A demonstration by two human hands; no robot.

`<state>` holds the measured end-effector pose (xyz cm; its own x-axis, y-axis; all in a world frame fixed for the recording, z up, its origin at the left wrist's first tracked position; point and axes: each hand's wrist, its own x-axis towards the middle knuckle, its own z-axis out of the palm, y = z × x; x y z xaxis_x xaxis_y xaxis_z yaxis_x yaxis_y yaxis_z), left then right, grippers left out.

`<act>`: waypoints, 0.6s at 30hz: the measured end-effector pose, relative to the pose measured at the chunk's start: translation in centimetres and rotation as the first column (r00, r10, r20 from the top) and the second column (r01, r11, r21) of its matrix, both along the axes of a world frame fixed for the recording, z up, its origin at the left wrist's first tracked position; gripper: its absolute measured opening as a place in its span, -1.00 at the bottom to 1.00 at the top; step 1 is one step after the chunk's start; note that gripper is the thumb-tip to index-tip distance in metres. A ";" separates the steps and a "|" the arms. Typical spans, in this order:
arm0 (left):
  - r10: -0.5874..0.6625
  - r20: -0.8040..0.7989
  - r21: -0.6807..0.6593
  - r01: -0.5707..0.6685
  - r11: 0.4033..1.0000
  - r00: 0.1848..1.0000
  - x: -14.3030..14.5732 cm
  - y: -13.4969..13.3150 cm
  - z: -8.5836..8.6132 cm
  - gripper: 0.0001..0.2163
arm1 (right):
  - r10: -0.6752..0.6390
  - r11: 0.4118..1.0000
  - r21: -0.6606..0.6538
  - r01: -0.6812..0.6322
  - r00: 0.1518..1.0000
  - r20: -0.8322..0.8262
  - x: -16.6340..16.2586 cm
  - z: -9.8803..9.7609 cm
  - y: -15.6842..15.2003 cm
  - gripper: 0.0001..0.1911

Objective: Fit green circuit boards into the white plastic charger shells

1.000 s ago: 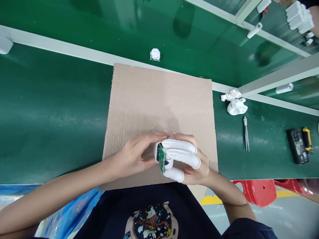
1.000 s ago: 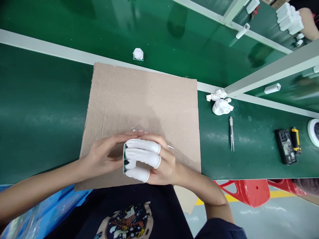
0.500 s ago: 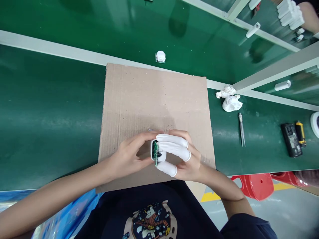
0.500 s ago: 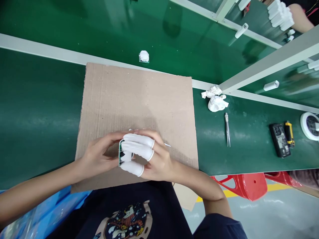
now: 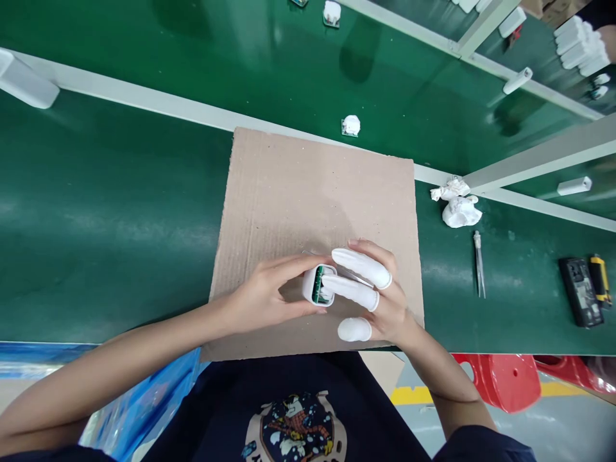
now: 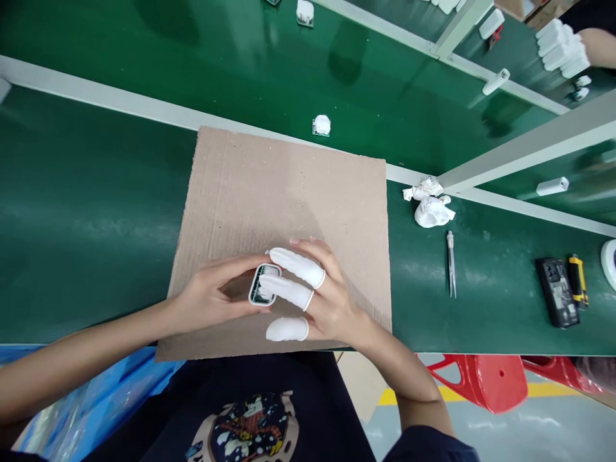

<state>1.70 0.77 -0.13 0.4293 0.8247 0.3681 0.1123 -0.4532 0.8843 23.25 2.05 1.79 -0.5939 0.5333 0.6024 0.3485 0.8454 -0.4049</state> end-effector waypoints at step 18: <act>0.096 -0.047 -0.001 -0.096 0.995 0.994 -0.6 0.5 -0.5 -0.53 | -0.517 0.749 -0.328 0.575 0.818 0.252 4.6 -2.1 17.6 -0.14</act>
